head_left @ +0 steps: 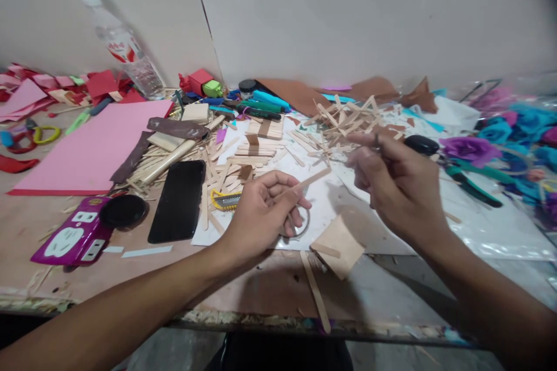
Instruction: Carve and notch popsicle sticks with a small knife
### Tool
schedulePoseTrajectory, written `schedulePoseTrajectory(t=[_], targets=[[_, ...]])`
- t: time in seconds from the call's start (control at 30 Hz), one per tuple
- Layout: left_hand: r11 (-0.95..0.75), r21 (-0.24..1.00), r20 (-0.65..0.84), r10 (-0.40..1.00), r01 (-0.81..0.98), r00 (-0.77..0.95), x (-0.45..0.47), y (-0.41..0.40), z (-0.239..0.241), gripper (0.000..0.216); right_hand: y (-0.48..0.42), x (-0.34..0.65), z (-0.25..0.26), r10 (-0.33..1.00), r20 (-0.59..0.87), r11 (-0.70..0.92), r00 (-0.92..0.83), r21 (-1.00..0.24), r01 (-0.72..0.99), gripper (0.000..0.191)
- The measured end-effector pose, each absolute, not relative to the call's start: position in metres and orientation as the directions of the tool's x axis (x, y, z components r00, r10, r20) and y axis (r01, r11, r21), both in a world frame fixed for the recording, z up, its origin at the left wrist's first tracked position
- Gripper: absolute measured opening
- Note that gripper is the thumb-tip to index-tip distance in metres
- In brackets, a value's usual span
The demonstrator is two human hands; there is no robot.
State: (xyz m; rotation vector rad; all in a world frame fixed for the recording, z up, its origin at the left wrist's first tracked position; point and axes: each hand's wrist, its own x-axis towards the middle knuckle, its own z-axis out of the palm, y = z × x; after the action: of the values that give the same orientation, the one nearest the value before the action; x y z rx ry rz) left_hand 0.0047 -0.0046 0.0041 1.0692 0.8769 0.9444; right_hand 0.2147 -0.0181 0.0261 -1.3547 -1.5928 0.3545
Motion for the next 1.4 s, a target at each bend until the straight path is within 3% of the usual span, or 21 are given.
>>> schedulePoseTrajectory(t=[0.07, 0.17, 0.27, 0.37, 0.53, 0.7, 1.07, 1.4], targets=[[0.205, 0.951, -0.121, 0.936, -0.232, 0.331, 0.005, -0.003, 0.001, 0.03, -0.019, 0.217, 0.028, 0.839, 0.541, 0.376, 0.05, -0.646, 0.665, 0.034], [0.187, 0.95, -0.106, 0.947, -0.251, 0.304, 0.005, -0.002, 0.0, 0.033, -0.024, 0.213, 0.029, 0.787, 0.591, 0.488, -0.175, -0.424, 0.763, 0.034], [0.172, 0.954, -0.104, 0.959, -0.245, 0.265, 0.005, -0.003, 0.002, 0.03, -0.028, 0.208, 0.027, 0.715, 0.595, 0.603, -0.366, -0.261, 0.754, 0.027], [0.168, 0.957, -0.104, 0.96, -0.238, 0.261, 0.005, -0.004, 0.003, 0.028, -0.032, 0.206, 0.029, 0.671, 0.613, 0.63, -0.418, -0.174, 0.757, 0.016], [0.18, 0.938, -0.092, 0.954, -0.295, 0.287, 0.005, -0.003, 0.0, 0.027, -0.036, 0.205, 0.03, 0.684, 0.588, 0.621, -0.432, -0.158, 0.768, 0.014], [0.208, 0.926, -0.107, 0.945, -0.314, 0.31, 0.006, -0.001, 0.001, 0.021, -0.028, 0.202, 0.019, 0.731, 0.463, 0.611, -0.501, -0.118, 0.783, 0.03], [0.088, 0.969, -0.016, 0.955, -0.231, 0.298, 0.003, -0.004, 0.004, 0.02, -0.031, 0.198, 0.013, 0.689, 0.512, 0.645, -0.513, -0.111, 0.756, 0.026], [0.128, 0.959, -0.041, 0.945, -0.254, 0.325, 0.003, -0.004, 0.008, 0.019, -0.031, 0.196, 0.013, 0.68, 0.54, 0.623, -0.496, -0.068, 0.779, 0.028]])
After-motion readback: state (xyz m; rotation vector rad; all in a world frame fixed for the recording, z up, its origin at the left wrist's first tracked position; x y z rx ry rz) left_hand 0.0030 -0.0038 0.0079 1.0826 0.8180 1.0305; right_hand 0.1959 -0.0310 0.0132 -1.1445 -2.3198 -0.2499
